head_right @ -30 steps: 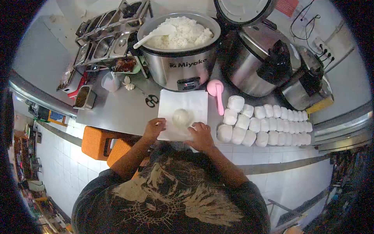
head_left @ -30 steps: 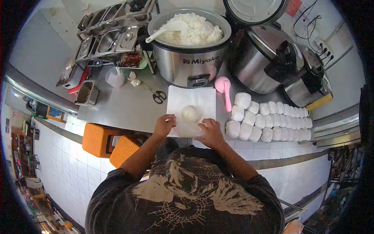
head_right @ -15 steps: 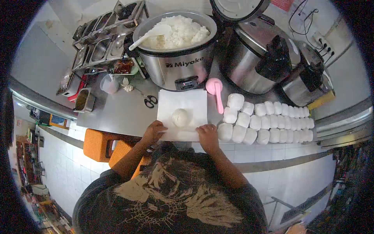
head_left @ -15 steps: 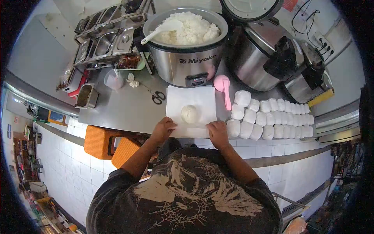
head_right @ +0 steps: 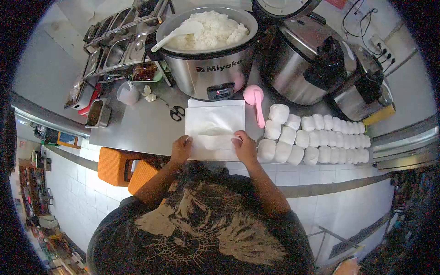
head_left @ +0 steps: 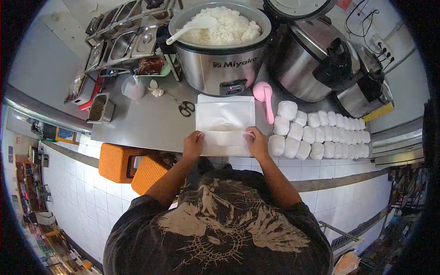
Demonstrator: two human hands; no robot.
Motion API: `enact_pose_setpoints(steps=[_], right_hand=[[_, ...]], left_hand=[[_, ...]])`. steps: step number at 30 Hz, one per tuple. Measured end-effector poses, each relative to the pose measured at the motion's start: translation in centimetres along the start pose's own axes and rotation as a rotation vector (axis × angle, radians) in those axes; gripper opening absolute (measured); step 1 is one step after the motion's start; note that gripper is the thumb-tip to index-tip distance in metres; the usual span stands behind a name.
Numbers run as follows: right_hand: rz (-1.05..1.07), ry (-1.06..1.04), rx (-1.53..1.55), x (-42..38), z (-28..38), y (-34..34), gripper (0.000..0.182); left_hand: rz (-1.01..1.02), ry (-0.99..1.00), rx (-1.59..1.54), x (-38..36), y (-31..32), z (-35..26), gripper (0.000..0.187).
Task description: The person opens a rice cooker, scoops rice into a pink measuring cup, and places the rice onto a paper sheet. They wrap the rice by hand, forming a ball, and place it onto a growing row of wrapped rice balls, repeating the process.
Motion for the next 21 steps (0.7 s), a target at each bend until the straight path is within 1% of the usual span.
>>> enact_pose_setpoints(steps=[2, 4, 5, 7, 10, 13, 14, 15, 16, 17, 19, 20, 21], right_hand=[[0.005, 0.087, -0.081, 0.9, -0.3, -0.2, 0.026], [0.032, 0.191, -0.179, 1.2, 0.0, -0.6, 0.027], [0.022, 0.171, -0.184, 1.2, 0.0, -0.5, 0.026], [0.001, 0.134, -0.193, 1.0, -0.2, -0.2, 0.025], [-0.282, -0.13, -0.482, -0.5, 3.6, -1.0, 0.022], [-0.122, -0.469, -0.398, -2.6, 8.2, 1.5, 0.018], [0.028, -0.527, -0.388, -2.8, 9.4, 3.3, 0.02], [0.179, -0.58, -0.376, -3.2, 10.5, 5.3, 0.022], [0.196, -0.572, -0.383, -3.3, 10.1, 6.8, 0.036], [0.223, -0.546, -0.473, -3.7, 9.2, 7.8, 0.04], [0.273, -0.501, -0.656, -3.7, 9.0, 8.6, 0.048], [0.304, -0.481, -0.642, -3.4, 9.0, 8.6, 0.049], [0.337, -0.46, -0.627, -3.2, 8.8, 8.6, 0.05]], left_hand=[[-0.091, 0.004, 0.137, 0.7, -0.1, 1.1, 0.023], [-0.053, -0.067, 0.14, 0.7, -0.3, 1.0, 0.024], [-0.033, -0.101, 0.142, 0.7, -0.3, 0.9, 0.024], [-0.017, -0.089, 0.167, 0.8, -0.4, 0.7, 0.023], [0.008, -0.081, 0.208, 1.1, -0.5, 0.7, 0.019], [0.05, -0.075, 0.263, 2.4, -0.2, 0.8, 0.018], [0.069, -0.072, 0.284, 3.0, 0.1, 0.9, 0.019], [0.042, 0.019, 0.335, 4.3, 0.1, 0.0, 0.022], [0.016, 0.111, 0.383, 6.2, 0.3, -1.0, 0.026], [-0.01, 0.202, 0.43, 7.7, 0.4, -2.1, 0.03], [0.077, 0.207, 0.63, 11.0, 0.9, -3.4, 0.038], [0.117, 0.207, 0.73, 12.3, 1.1, -4.2, 0.042], [0.16, 0.148, 0.769, 13.5, 1.2, -3.7, 0.044]])
Point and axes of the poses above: each hand's wrist, its own x-axis towards the middle knuckle, its own y-axis out of the palm, z = x × y, the point moved 10 cm from there along x, towards the middle knuckle, and after that the axes turned 11 degrees about z, right-handed, at the moved point
